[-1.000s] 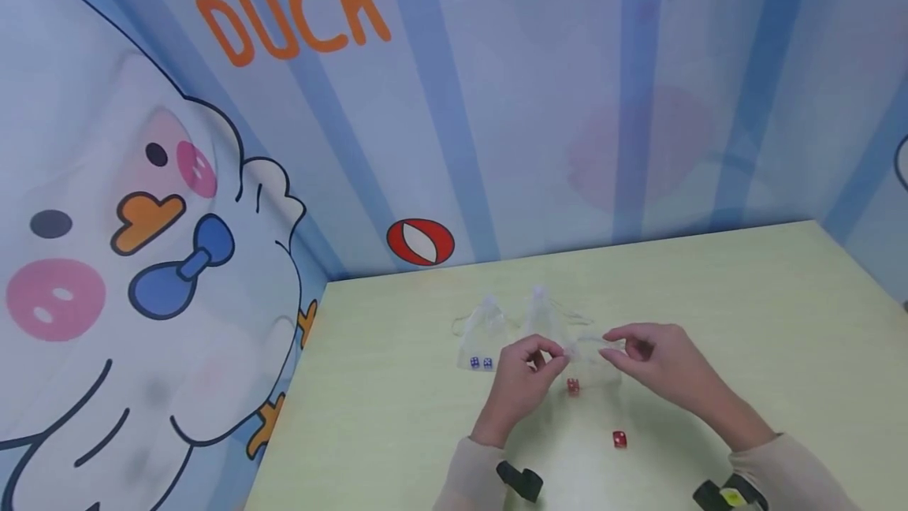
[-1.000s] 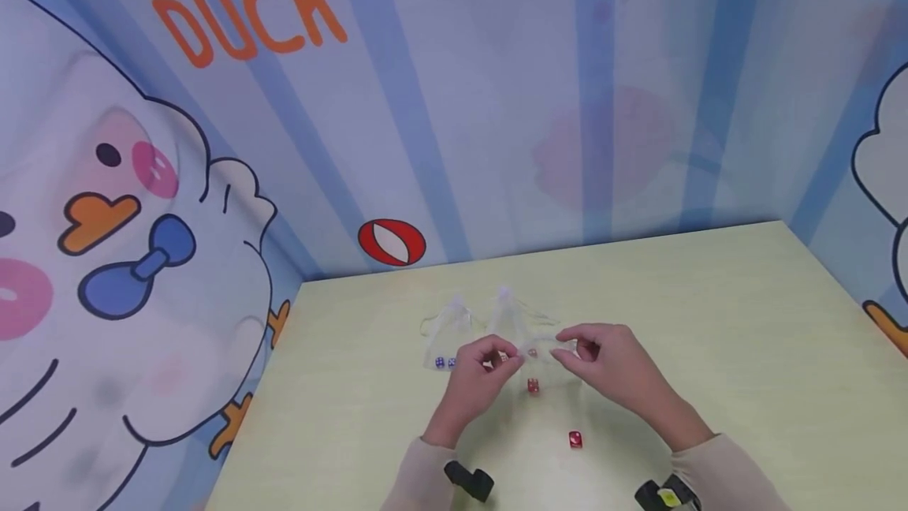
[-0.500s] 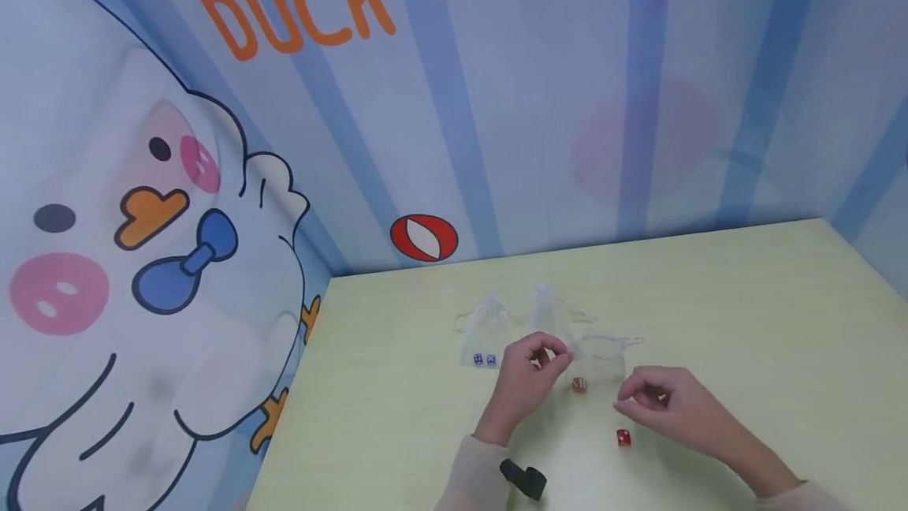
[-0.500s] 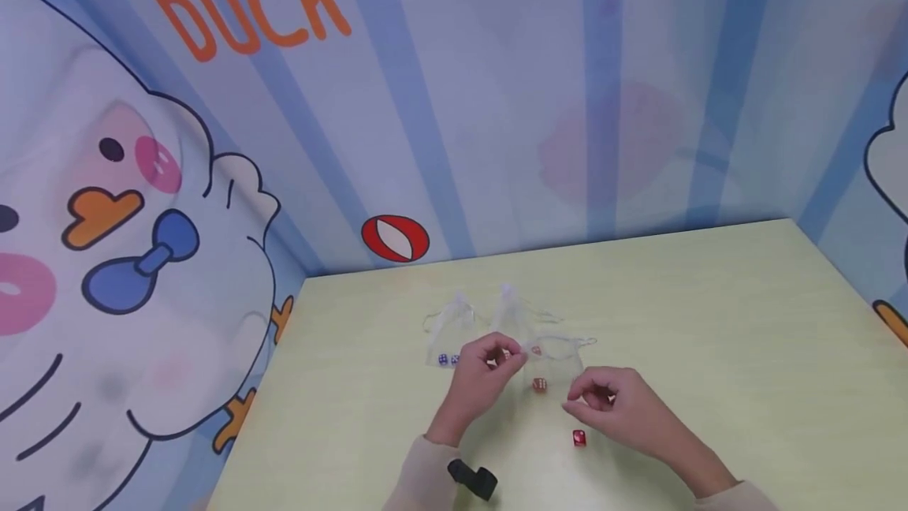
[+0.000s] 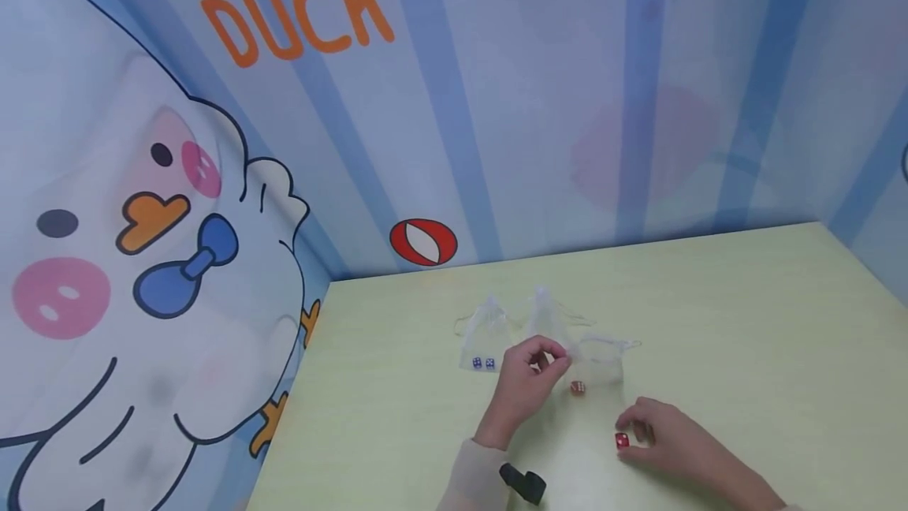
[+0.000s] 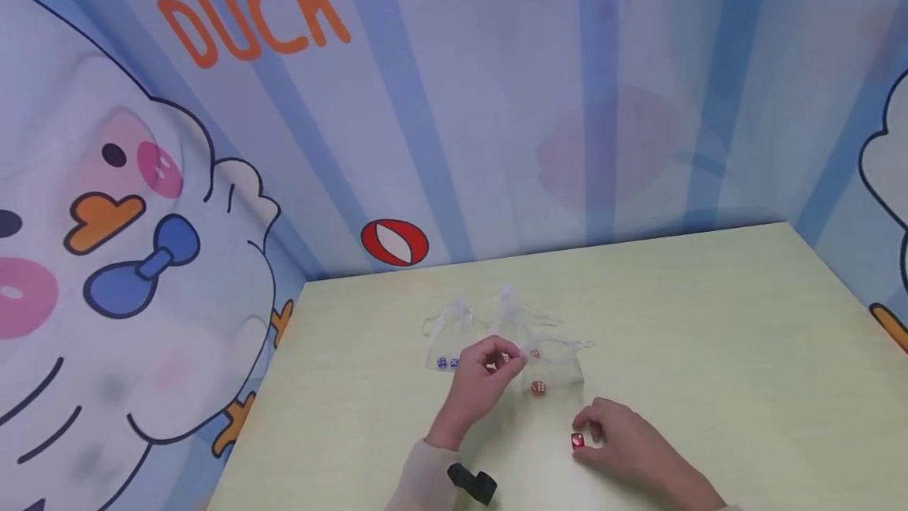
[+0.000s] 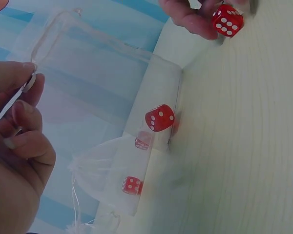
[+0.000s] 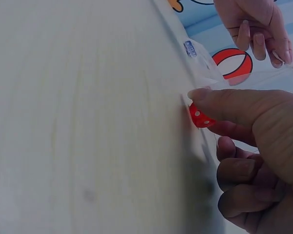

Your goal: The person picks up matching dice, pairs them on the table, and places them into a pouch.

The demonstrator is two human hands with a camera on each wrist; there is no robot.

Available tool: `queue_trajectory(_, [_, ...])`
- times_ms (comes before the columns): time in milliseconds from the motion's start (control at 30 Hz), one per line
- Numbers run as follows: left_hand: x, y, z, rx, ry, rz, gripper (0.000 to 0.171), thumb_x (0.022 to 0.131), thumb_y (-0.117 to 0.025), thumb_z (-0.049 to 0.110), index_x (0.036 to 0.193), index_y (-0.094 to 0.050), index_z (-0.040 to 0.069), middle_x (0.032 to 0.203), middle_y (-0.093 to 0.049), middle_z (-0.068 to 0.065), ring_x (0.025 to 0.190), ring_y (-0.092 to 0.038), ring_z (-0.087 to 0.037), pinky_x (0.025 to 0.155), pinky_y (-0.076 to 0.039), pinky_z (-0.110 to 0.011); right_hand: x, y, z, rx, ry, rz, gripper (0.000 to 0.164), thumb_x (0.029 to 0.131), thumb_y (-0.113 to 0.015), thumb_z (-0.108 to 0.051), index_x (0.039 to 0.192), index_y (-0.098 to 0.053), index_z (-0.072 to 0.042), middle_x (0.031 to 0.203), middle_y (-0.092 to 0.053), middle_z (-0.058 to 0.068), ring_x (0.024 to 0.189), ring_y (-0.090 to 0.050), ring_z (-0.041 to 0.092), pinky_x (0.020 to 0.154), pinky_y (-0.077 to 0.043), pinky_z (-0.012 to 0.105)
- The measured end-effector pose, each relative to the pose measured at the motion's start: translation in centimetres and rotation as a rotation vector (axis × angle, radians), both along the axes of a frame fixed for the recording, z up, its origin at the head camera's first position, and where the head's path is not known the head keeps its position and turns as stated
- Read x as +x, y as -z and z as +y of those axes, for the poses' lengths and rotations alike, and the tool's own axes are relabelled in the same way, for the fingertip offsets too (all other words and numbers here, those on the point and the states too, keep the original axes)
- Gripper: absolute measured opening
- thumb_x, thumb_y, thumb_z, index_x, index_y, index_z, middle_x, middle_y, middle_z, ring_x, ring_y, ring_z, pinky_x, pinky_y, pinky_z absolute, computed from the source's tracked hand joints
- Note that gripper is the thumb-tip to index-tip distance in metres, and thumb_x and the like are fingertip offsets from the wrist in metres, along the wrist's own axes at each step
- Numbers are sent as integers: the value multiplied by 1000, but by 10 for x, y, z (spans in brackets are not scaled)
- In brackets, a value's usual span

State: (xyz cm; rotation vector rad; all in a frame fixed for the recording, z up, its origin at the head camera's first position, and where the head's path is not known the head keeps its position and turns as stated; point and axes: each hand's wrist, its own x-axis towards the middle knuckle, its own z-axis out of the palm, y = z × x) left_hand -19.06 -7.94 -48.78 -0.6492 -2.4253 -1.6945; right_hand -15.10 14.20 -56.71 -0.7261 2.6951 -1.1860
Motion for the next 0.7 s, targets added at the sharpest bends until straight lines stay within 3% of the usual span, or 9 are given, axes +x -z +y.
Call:
queue_trajectory(167, [0, 0, -2, 5, 5, -8, 5, 86, -62, 13, 85, -64, 8, 76, -58, 1, 61, -47, -13, 51, -36, -18, 0, 2, -1, -17, -2, -30, 11, 75, -73, -26, 82, -65, -23, 67, -44, -10, 61, -41, 2, 52, -35, 20])
queue_trajectory(467, [0, -2, -4, 4, 10, -15, 5, 86, -62, 13, 86, -64, 8, 77, -58, -1, 62, -47, -13, 52, -36, -18, 1, 3, 0, -32, 0, -44, 9, 76, -71, -23, 83, -66, -22, 64, -45, -12, 58, -42, 0, 52, -37, 20])
queue_trajectory(567, [-1, -2, -4, 3, 16, -6, 5, 86, -62, 12, 86, -64, 8, 77, -58, -1, 61, -47, -13, 52, -36, -18, 2, -3, 1, -49, 11, -29, 9, 78, -71, -25, 85, -66, -22, 64, -46, -12, 58, -43, 1, 52, -38, 21])
queue_trajectory(700, [0, -1, -3, -3, 13, -6, 6, 86, -62, 13, 86, -64, 8, 77, -58, -1, 61, -47, -12, 52, -36, -17, 0, -20, 0, -97, 31, 56, 13, 79, -70, -28, 89, -67, -21, 64, -47, -14, 56, -43, 1, 49, -39, 20])
